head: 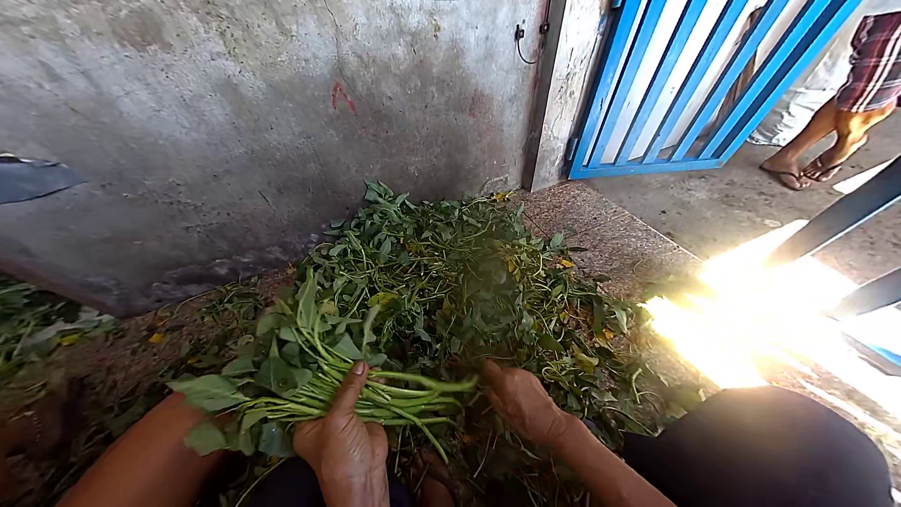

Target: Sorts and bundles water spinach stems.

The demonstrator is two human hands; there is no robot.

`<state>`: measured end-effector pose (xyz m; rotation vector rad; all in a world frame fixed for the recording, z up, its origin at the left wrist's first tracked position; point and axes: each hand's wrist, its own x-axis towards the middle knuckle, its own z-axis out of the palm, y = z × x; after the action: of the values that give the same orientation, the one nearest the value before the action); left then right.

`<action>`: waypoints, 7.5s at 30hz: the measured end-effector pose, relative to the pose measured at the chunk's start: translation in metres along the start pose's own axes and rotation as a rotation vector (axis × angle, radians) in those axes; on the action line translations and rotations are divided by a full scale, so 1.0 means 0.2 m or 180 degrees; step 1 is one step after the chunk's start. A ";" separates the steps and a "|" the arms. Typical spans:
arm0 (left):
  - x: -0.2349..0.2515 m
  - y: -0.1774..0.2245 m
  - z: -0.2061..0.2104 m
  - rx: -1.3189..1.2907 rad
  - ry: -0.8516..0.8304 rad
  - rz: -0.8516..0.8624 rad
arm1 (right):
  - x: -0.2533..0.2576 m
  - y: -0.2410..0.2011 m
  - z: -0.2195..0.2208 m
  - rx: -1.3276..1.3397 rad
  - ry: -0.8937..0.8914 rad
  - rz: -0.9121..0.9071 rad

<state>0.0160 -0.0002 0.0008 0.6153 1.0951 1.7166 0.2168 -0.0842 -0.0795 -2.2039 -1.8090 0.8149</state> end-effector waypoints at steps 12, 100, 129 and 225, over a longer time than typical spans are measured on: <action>0.04 0.05 -0.03 0.0008 -0.0082 0.0062 | 0.16 0.24 0.27 -0.0520 -0.0432 0.1153; -0.07 -0.11 0.00 0.0718 -0.1609 -0.1344 | -0.20 0.10 0.11 0.2063 0.0176 -0.1922; -0.11 -0.17 0.03 0.0864 -0.1095 -0.0735 | -0.15 -0.18 0.22 -0.0540 0.2604 -0.1018; -0.16 -0.18 0.05 0.0962 -0.1629 -0.0787 | -0.11 -0.29 0.15 0.5649 0.1178 -0.0145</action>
<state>0.0523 -0.0205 -0.0231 0.9988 1.0113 1.1023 0.1498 -0.0970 -0.0714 -0.9266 -0.3617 1.1378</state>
